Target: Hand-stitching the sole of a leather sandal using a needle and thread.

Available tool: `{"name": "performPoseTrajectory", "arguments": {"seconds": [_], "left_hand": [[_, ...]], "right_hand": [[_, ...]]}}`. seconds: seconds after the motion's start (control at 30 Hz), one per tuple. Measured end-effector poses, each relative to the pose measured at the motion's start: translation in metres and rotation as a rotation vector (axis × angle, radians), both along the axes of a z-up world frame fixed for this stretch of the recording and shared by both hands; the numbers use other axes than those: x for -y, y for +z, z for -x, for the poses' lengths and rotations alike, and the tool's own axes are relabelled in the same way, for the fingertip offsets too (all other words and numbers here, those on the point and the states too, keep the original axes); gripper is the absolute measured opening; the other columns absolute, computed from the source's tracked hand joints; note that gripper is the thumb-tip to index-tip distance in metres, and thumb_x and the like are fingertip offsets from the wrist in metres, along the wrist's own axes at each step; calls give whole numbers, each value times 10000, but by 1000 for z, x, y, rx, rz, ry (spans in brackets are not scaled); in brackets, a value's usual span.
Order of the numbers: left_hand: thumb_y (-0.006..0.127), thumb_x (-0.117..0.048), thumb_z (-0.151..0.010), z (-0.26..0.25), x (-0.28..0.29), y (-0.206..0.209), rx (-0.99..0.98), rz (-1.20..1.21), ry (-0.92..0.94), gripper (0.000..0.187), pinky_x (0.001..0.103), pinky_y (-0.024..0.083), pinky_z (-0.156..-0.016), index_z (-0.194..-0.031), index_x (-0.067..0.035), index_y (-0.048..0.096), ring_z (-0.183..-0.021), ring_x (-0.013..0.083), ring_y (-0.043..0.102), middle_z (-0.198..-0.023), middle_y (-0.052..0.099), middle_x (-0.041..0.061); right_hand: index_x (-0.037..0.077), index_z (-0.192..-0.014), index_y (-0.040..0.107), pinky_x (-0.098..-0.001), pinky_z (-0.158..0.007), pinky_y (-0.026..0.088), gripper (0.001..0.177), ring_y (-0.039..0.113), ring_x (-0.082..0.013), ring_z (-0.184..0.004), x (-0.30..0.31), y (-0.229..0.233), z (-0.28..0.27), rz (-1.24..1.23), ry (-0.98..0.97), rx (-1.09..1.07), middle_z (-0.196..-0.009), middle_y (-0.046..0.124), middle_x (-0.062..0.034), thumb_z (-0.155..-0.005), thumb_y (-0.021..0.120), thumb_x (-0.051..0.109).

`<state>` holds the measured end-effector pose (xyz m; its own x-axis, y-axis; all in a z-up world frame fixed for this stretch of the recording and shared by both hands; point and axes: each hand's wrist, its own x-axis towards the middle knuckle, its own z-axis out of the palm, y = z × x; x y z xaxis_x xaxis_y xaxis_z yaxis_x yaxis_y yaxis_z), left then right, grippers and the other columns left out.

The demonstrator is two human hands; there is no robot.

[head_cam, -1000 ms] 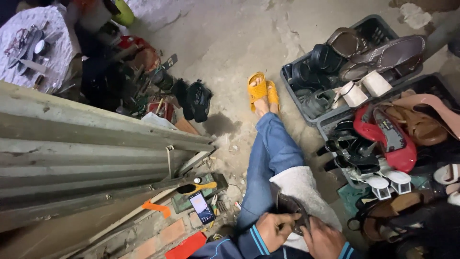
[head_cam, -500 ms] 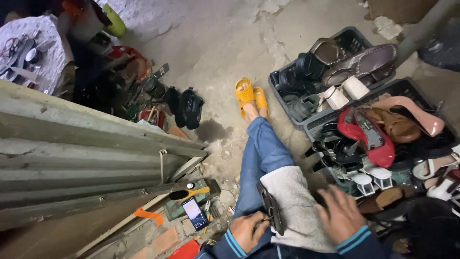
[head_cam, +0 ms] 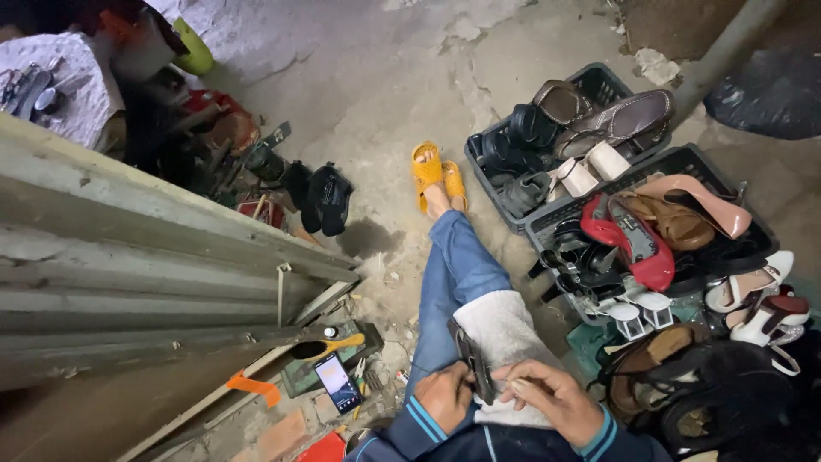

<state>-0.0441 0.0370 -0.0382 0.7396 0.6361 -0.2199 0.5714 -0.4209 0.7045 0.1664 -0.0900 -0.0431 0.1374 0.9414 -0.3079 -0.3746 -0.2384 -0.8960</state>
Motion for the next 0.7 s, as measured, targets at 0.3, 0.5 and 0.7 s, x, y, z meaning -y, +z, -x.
{"name": "performPoseTrajectory", "arguments": {"seconds": [0.3, 0.5, 0.7], "left_hand": [[645, -318, -992, 10, -11, -5, 65, 86, -10, 215, 385, 515, -607, -930, -121, 707, -647, 292, 675, -690, 697, 37], [625, -366, -1018, 7, -20, 0, 45, 173, -64, 277, 341, 520, -609, -929, -116, 706, -620, 233, 671, -700, 704, 9], [642, -304, -1020, 10, -28, -2, 134, 219, -131, 238, 325, 529, -608, -954, -80, 688, -615, 213, 667, -710, 703, 23]], "right_hand": [[153, -967, 790, -323, -756, 597, 163, 787, -207, -822, -30, -29, 23, 61, -3, 886, -936, 848, 42, -849, 694, 211], [163, -961, 728, -354, -724, 586, 129, 773, -231, -809, -32, -28, 23, 24, 67, 925, -929, 827, 43, -844, 674, 164], [222, -1088, 661, -329, -632, 561, 288, 745, -190, -636, -32, -16, 20, 94, 227, 844, -709, 798, 74, -813, 677, 136]]}}
